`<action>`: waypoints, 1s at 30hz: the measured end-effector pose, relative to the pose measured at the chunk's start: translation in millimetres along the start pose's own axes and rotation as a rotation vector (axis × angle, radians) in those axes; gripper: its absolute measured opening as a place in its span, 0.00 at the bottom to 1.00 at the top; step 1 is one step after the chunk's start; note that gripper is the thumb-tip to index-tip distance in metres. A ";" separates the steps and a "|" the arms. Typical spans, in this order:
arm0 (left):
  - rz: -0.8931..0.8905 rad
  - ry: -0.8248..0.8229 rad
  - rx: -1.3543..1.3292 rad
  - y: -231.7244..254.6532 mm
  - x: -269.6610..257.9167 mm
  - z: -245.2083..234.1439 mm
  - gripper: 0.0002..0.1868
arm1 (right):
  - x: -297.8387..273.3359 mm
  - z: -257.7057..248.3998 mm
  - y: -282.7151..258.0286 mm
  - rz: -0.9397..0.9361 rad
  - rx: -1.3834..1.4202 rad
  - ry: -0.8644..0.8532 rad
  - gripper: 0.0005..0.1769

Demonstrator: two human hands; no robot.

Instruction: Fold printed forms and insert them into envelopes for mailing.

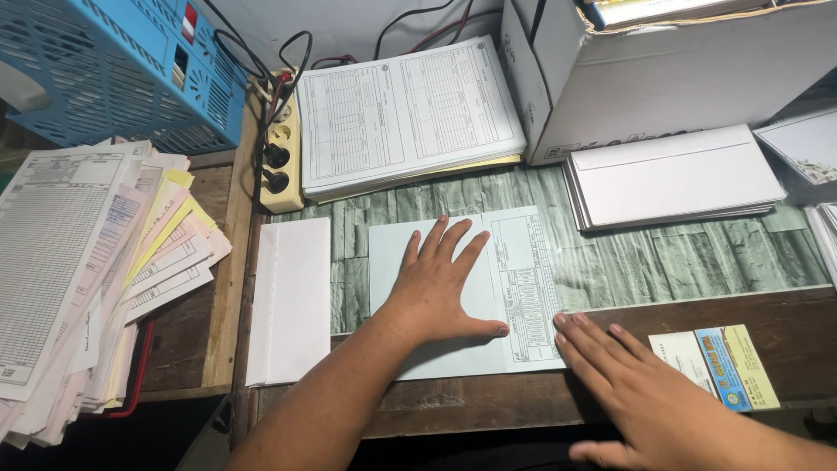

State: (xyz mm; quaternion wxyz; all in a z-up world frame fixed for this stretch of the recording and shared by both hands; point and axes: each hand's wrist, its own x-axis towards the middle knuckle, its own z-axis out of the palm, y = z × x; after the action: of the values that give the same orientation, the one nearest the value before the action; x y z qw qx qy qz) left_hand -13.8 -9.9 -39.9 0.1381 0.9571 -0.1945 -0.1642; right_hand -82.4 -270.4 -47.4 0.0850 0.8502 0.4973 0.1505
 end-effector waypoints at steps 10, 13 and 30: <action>-0.023 -0.057 -0.010 3.9 -0.3 -5.4 0.61 | 18.0 28.2 11.2 0.152 0.407 -0.168 0.49; -0.012 -0.025 -0.006 2.0 0.3 -1.2 0.60 | 45.2 44.5 27.6 0.263 0.432 -0.216 0.50; -0.036 -0.021 0.015 3.1 0.9 -1.7 0.61 | 9.1 24.2 1.1 0.184 0.396 -0.161 0.52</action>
State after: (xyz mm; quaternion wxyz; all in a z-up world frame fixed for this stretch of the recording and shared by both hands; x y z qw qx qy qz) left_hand -13.4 -12.6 -37.6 0.1257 0.9598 -0.1797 -0.1751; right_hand -69.1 -262.8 -68.3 -0.0583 0.9014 0.4290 -0.0112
